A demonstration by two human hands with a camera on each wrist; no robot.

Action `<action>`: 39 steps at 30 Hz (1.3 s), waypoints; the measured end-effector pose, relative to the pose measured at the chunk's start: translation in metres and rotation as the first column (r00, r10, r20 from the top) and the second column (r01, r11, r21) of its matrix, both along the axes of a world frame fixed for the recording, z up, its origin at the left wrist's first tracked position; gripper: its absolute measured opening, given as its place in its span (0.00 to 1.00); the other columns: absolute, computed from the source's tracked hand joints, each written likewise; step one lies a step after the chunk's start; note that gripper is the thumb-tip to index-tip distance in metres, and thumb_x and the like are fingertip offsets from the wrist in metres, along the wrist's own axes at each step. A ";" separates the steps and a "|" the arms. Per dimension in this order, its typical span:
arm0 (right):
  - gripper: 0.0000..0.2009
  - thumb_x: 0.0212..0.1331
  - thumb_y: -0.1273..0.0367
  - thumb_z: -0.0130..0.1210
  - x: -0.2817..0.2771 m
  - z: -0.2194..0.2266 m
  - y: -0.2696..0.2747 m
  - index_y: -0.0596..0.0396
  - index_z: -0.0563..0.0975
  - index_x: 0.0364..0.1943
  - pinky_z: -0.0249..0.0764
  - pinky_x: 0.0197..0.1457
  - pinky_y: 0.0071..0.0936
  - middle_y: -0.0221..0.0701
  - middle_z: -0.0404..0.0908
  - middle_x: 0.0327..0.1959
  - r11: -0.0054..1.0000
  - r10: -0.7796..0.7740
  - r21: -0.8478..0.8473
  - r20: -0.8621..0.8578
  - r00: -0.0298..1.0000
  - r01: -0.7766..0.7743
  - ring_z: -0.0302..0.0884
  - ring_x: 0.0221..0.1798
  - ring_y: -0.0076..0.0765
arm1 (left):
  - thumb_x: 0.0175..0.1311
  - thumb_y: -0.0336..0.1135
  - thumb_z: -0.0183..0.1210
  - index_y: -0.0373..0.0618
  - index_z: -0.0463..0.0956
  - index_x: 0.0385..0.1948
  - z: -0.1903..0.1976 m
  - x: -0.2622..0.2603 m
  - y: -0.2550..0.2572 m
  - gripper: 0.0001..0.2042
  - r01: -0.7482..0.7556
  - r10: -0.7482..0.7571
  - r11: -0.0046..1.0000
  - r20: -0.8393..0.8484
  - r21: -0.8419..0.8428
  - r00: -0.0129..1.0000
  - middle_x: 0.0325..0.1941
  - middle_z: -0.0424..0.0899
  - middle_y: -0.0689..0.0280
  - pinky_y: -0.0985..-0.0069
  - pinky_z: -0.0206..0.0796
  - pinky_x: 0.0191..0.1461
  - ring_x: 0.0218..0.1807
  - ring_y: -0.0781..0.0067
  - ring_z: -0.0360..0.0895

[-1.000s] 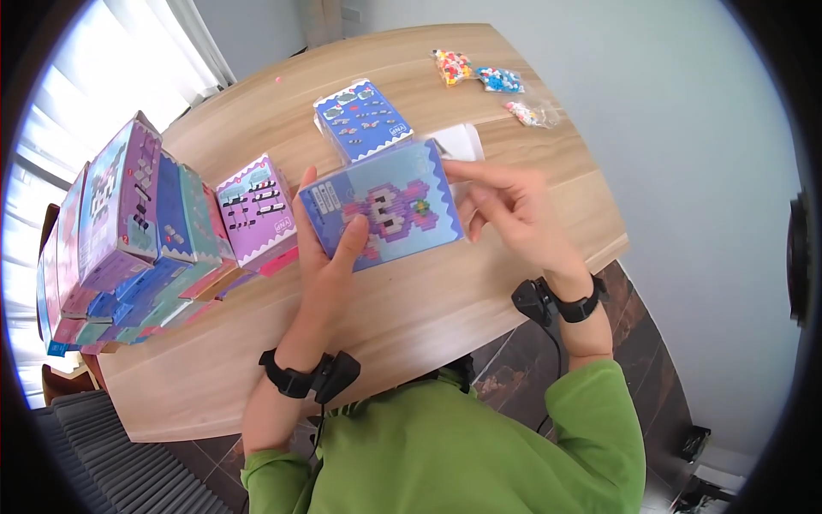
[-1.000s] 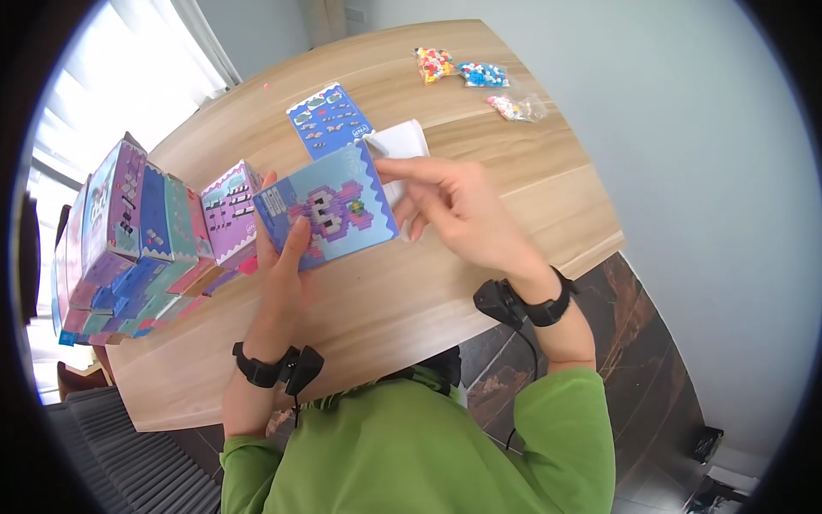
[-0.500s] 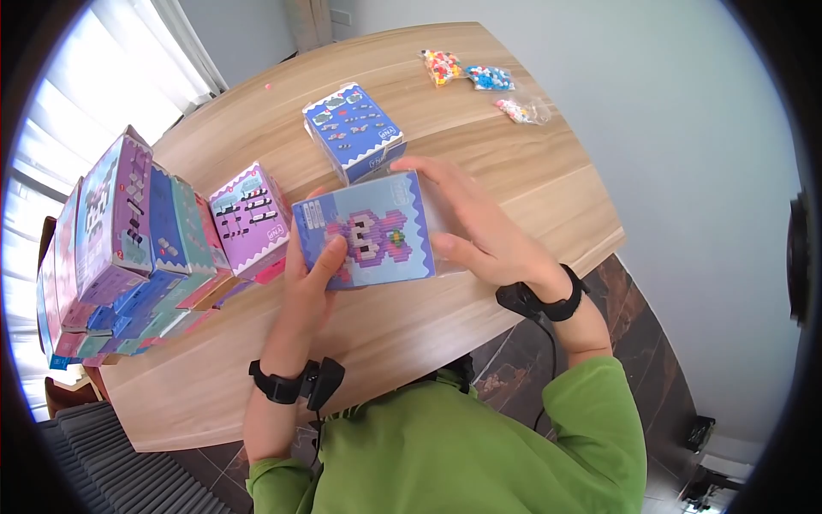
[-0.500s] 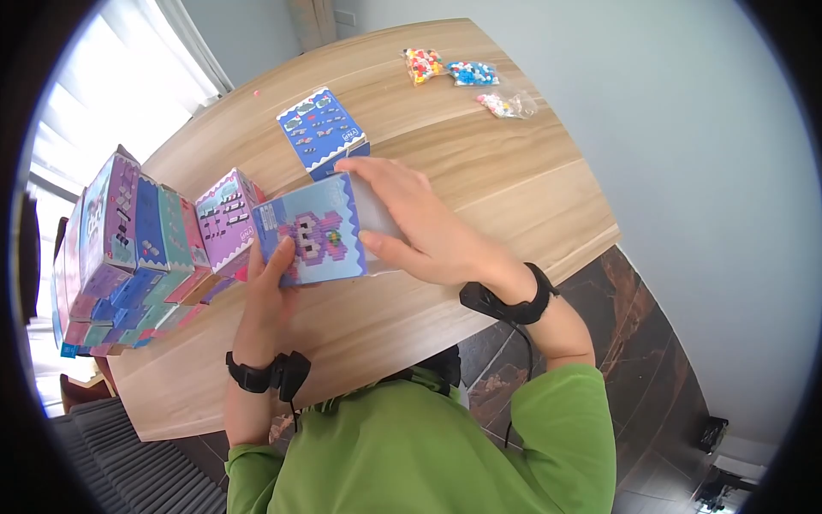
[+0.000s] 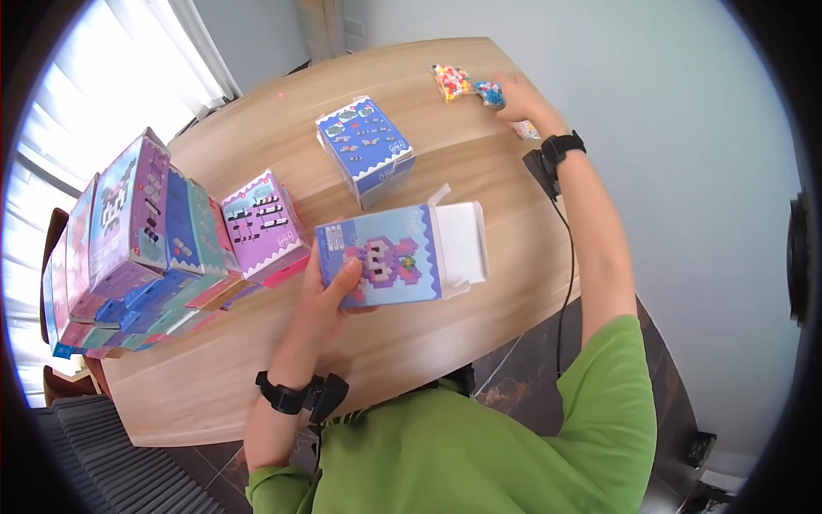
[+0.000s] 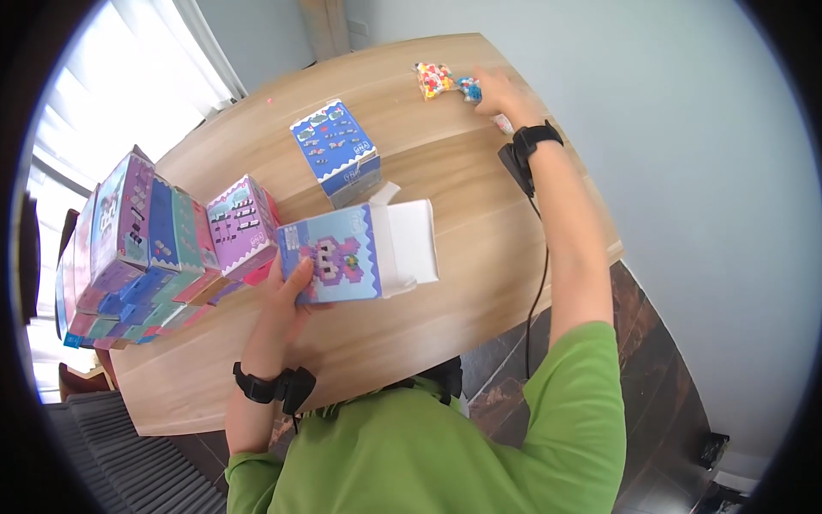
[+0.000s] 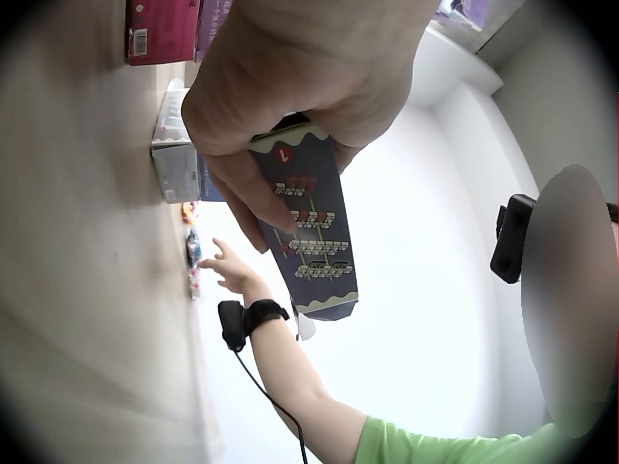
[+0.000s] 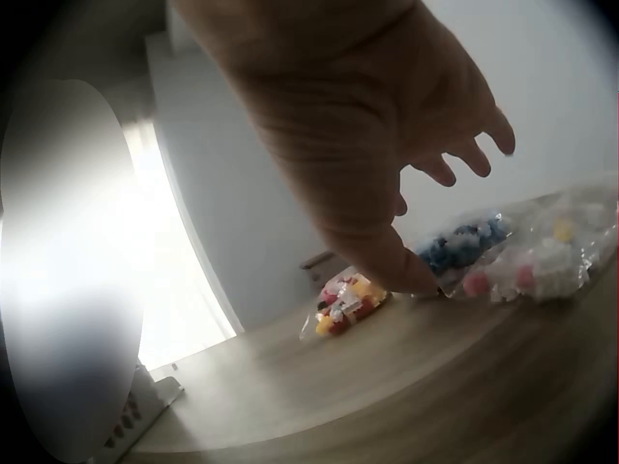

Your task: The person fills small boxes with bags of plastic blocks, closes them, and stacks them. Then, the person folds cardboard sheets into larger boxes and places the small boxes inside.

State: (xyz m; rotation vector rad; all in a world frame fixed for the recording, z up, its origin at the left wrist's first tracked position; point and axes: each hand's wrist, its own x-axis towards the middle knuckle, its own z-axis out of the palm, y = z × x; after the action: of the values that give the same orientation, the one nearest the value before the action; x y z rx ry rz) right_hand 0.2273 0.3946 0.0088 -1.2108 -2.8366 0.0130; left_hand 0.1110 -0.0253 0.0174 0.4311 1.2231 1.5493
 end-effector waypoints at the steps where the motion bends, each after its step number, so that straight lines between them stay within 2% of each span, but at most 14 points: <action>1: 0.27 0.43 0.69 0.56 -0.001 -0.001 0.004 0.48 0.66 0.54 0.65 0.55 0.41 0.46 0.68 0.51 0.998 -0.005 -0.061 -0.012 1.000 0.004 0.63 0.56 0.52 | 0.59 0.39 0.54 0.54 0.51 0.60 -0.001 0.002 0.000 0.28 0.018 -0.018 1.000 0.006 0.010 1.000 0.49 0.70 0.66 0.71 0.75 0.32 0.44 0.73 0.74; 11: 0.15 0.52 0.65 0.53 0.011 -0.006 0.002 0.59 0.70 0.41 0.71 0.44 0.41 0.47 0.74 0.38 0.979 0.029 0.201 -0.255 0.967 0.023 0.72 0.41 0.56 | 0.59 0.41 0.53 0.56 0.54 0.57 -0.005 0.005 -0.001 0.25 0.058 -0.055 0.997 0.040 -0.055 0.998 0.49 0.70 0.68 0.73 0.72 0.34 0.44 0.74 0.73; 14: 0.14 0.56 0.65 0.50 0.025 0.013 -0.003 0.62 0.69 0.39 0.72 0.41 0.41 0.43 0.76 0.36 0.986 0.017 0.157 -0.434 0.901 0.056 0.76 0.36 0.49 | 0.59 0.41 0.54 0.55 0.55 0.56 -0.007 0.005 0.000 0.24 0.044 -0.041 0.997 0.061 -0.056 0.997 0.48 0.70 0.68 0.71 0.73 0.34 0.45 0.74 0.73; 15: 0.14 0.57 0.65 0.49 0.030 0.023 -0.011 0.63 0.68 0.40 0.72 0.40 0.40 0.41 0.76 0.37 0.980 -0.090 -0.198 -0.594 0.799 -0.036 0.76 0.36 0.45 | 0.59 0.41 0.53 0.55 0.55 0.56 -0.007 0.005 0.001 0.23 0.041 -0.038 0.998 0.063 -0.051 0.997 0.48 0.70 0.68 0.72 0.73 0.34 0.45 0.74 0.73; 17: 0.13 0.60 0.66 0.47 0.040 0.058 -0.061 0.63 0.67 0.42 0.73 0.38 0.39 0.39 0.76 0.38 0.604 -0.451 -0.705 -0.686 0.571 -0.371 0.77 0.35 0.37 | 0.60 0.41 0.53 0.54 0.56 0.54 -0.008 0.003 0.002 0.22 0.036 -0.033 0.998 0.064 -0.042 0.997 0.48 0.70 0.68 0.72 0.74 0.34 0.45 0.74 0.74; 19: 0.14 0.62 0.68 0.45 0.050 0.082 -0.110 0.62 0.65 0.46 0.74 0.39 0.34 0.33 0.75 0.39 0.341 -0.528 -0.744 -0.658 0.537 -0.575 0.76 0.36 0.29 | 0.60 0.40 0.52 0.53 0.57 0.53 -0.006 0.003 0.004 0.21 0.019 -0.017 0.999 0.080 -0.029 0.997 0.47 0.71 0.68 0.73 0.75 0.34 0.44 0.75 0.74; 22: 0.15 0.61 0.69 0.45 0.062 0.093 -0.158 0.60 0.64 0.50 0.74 0.41 0.26 0.33 0.74 0.40 0.185 -0.430 -0.725 -0.667 0.609 -0.664 0.76 0.37 0.27 | 0.61 0.40 0.52 0.52 0.57 0.52 -0.006 0.002 0.009 0.19 -0.016 0.015 1.000 0.113 0.005 0.994 0.46 0.71 0.68 0.74 0.75 0.34 0.44 0.76 0.75; 25: 0.14 0.61 0.70 0.46 0.066 0.086 -0.180 0.59 0.64 0.49 0.73 0.40 0.21 0.33 0.74 0.39 0.194 -0.348 -0.768 -0.636 0.689 -0.611 0.75 0.37 0.24 | 0.61 0.40 0.52 0.52 0.58 0.52 -0.007 0.002 0.010 0.19 -0.049 0.046 0.999 0.122 0.023 0.991 0.45 0.72 0.68 0.75 0.75 0.34 0.43 0.76 0.75; 26: 0.13 0.60 0.71 0.47 0.064 0.084 -0.183 0.59 0.65 0.47 0.71 0.38 0.16 0.31 0.74 0.38 0.230 -0.254 -0.751 -0.660 0.707 -0.619 0.74 0.36 0.19 | 0.61 0.40 0.52 0.52 0.58 0.52 -0.008 0.003 0.010 0.19 -0.056 0.052 0.998 0.121 0.027 0.991 0.45 0.72 0.68 0.75 0.75 0.34 0.43 0.76 0.75; 29: 0.14 0.59 0.71 0.48 0.060 0.083 -0.171 0.59 0.64 0.48 0.69 0.35 0.14 0.28 0.75 0.36 0.031 0.131 -0.841 -0.532 0.836 -0.540 0.72 0.34 0.15 | 0.60 0.40 0.53 0.52 0.57 0.53 -0.009 0.002 0.011 0.21 -0.083 0.078 0.996 0.133 0.036 0.988 0.46 0.71 0.67 0.74 0.75 0.34 0.44 0.76 0.74; 33: 0.10 0.57 0.68 0.52 0.040 0.074 -0.170 0.62 0.72 0.37 0.65 0.27 0.12 0.22 0.75 0.22 0.069 0.302 -0.897 -0.397 0.866 -0.436 0.67 0.25 0.10 | 0.60 0.38 0.53 0.51 0.54 0.56 -0.006 0.006 0.011 0.24 -0.050 0.053 0.997 -0.044 0.063 0.998 0.48 0.70 0.67 0.73 0.75 0.35 0.45 0.76 0.74; 35: 0.12 0.56 0.66 0.54 0.032 0.073 -0.178 0.64 0.74 0.34 0.64 0.27 0.13 0.23 0.74 0.20 0.219 0.298 -0.868 -0.375 0.878 -0.446 0.66 0.23 0.12 | 0.60 0.38 0.54 0.50 0.52 0.58 -0.013 0.005 0.012 0.26 0.002 0.020 0.995 -0.222 0.098 0.975 0.48 0.69 0.67 0.73 0.75 0.36 0.45 0.77 0.73; 37: 0.13 0.56 0.66 0.54 0.025 0.070 -0.183 0.65 0.74 0.36 0.64 0.27 0.14 0.24 0.76 0.22 0.380 0.295 -0.821 -0.328 0.897 -0.426 0.67 0.23 0.13 | 0.60 0.38 0.53 0.49 0.54 0.56 -0.007 0.008 0.013 0.24 -0.095 0.099 0.995 -0.121 0.037 0.988 0.47 0.70 0.67 0.74 0.75 0.35 0.44 0.77 0.74; 39: 0.10 0.55 0.68 0.54 0.025 0.084 -0.206 0.64 0.76 0.34 0.69 0.36 0.17 0.29 0.78 0.28 0.242 -0.014 -0.805 -0.561 0.828 -0.542 0.73 0.33 0.19 | 0.61 0.38 0.52 0.48 0.56 0.54 -0.007 0.007 0.012 0.21 -0.132 0.132 0.991 0.010 0.019 0.991 0.46 0.72 0.67 0.74 0.75 0.35 0.42 0.77 0.74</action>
State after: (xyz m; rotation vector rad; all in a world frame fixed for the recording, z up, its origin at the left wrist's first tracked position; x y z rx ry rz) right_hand 0.2520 0.1888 0.0931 -0.4692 -2.3508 2.0130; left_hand 0.1176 -0.0130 0.0107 0.3619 1.2518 1.6749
